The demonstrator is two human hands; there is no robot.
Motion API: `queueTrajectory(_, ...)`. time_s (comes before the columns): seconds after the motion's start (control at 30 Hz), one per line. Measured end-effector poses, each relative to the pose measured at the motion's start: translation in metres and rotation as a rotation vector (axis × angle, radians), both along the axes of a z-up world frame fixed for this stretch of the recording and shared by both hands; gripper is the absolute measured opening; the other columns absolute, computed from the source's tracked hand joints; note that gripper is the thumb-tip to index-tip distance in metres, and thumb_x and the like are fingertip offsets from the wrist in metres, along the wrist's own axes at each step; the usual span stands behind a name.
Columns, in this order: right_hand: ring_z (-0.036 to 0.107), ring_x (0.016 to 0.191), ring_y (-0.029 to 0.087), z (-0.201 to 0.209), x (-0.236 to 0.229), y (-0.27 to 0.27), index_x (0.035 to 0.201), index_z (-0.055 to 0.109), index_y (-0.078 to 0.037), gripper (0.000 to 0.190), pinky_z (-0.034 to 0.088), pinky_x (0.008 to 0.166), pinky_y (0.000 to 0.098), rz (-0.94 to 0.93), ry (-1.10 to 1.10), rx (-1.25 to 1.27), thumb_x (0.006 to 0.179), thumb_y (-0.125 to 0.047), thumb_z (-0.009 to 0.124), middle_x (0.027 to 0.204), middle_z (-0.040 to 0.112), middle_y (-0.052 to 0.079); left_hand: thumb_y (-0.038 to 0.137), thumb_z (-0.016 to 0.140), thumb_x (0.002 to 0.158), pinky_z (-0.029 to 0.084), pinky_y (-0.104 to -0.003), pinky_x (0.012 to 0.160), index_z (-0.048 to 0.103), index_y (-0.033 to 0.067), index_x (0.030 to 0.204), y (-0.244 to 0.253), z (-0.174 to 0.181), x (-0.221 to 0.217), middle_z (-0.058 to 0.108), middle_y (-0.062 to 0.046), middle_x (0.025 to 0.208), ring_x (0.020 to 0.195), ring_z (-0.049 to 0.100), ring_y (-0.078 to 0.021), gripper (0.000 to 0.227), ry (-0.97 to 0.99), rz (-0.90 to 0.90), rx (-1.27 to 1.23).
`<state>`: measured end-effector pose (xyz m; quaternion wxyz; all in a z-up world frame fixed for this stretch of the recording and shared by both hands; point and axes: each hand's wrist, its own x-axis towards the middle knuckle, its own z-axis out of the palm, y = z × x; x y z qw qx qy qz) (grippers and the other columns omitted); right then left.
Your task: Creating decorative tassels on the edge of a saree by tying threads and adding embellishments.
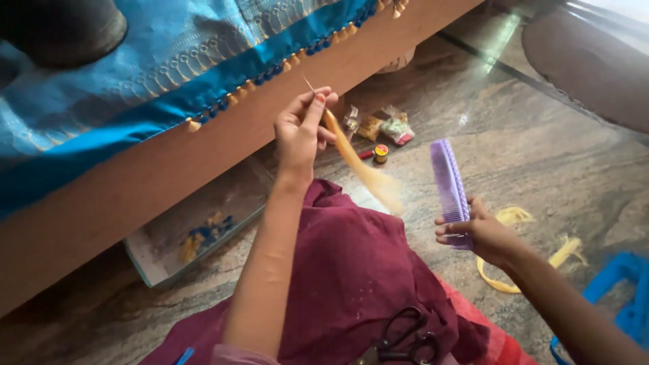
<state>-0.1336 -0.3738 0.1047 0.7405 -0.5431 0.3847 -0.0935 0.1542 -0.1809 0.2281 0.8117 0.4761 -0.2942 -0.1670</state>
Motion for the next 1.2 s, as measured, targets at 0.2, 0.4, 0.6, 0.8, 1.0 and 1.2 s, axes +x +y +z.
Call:
queueTrajectory(0.2, 0.065, 0.067, 0.022, -0.028, 0.001, 0.007, 0.130, 0.040, -0.008, 0.034, 0.056, 0.060, 0.0370, -0.005, -0.014, -0.087, 0.101, -0.017, 0.055, 0.089, 0.066, 0.016, 0.021, 0.063, 0.102, 0.042, -0.019, 0.044, 0.072, 0.0030, 0.117, 0.043, -0.101, -0.026, 0.077, -0.009, 0.097, 0.052, 0.060, -0.0052, 0.026, -0.035, -0.060, 0.240)
queueTrajectory(0.4, 0.067, 0.065, 0.023, -0.050, 0.006, 0.072, 0.132, 0.045, -0.011, 0.033, 0.056, 0.058, 0.0392, 0.203, 0.109, -0.523, 0.103, -0.026, 0.049, 0.085, 0.072, 0.012, 0.015, 0.061, 0.097, 0.045, -0.022, 0.046, 0.075, 0.0044, 0.112, 0.116, -0.218, -0.080, 0.079, -0.004, 0.091, 0.055, 0.063, -0.0067, 0.024, 0.006, -0.155, 0.600)
queueTrajectory(0.6, 0.070, 0.079, 0.035, -0.060, 0.009, 0.084, 0.132, 0.052, -0.014, 0.037, 0.055, 0.068, 0.0484, 0.847, 0.107, -1.242, 0.097, -0.023, 0.054, 0.093, 0.073, 0.018, 0.010, 0.065, 0.100, 0.055, -0.024, 0.064, 0.077, -0.0013, 0.114, 0.152, -0.260, -0.098, 0.076, -0.008, 0.086, 0.067, 0.066, -0.0084, 0.021, 0.133, -0.198, 0.427)
queueTrajectory(0.8, 0.074, 0.084, 0.032, -0.028, 0.021, 0.104, 0.131, 0.050, -0.014, 0.032, 0.058, 0.072, 0.0452, 0.551, 0.301, -0.878, 0.103, -0.029, 0.050, 0.098, 0.075, 0.019, 0.011, 0.064, 0.099, 0.062, -0.028, 0.077, 0.076, -0.0008, 0.112, 0.163, -0.246, -0.109, 0.077, -0.007, 0.087, 0.078, 0.072, -0.0123, 0.021, 0.125, -0.091, 0.415)
queueTrajectory(1.0, 0.069, 0.081, 0.033, -0.061, 0.046, 0.077, 0.136, 0.050, -0.015, 0.031, 0.059, 0.065, 0.0428, 0.652, 0.131, -1.163, 0.108, -0.019, 0.039, 0.101, 0.069, 0.019, 0.013, 0.063, 0.100, 0.063, -0.028, 0.074, 0.075, 0.0035, 0.122, 0.182, -0.253, -0.121, 0.078, -0.007, 0.085, 0.075, 0.073, -0.0122, 0.027, 0.079, 0.032, 0.472)
queueTrajectory(1.2, 0.068, 0.066, 0.029, -0.076, 0.049, 0.068, 0.135, 0.052, -0.012, 0.039, 0.059, 0.052, 0.0432, 0.643, 0.213, -1.275, 0.096, -0.012, 0.045, 0.088, 0.067, 0.013, 0.017, 0.061, 0.100, 0.061, -0.024, 0.067, 0.073, 0.0056, 0.128, 0.194, -0.234, -0.139, 0.079, -0.007, 0.086, 0.070, 0.071, -0.0080, 0.033, 0.075, 0.203, 0.551)
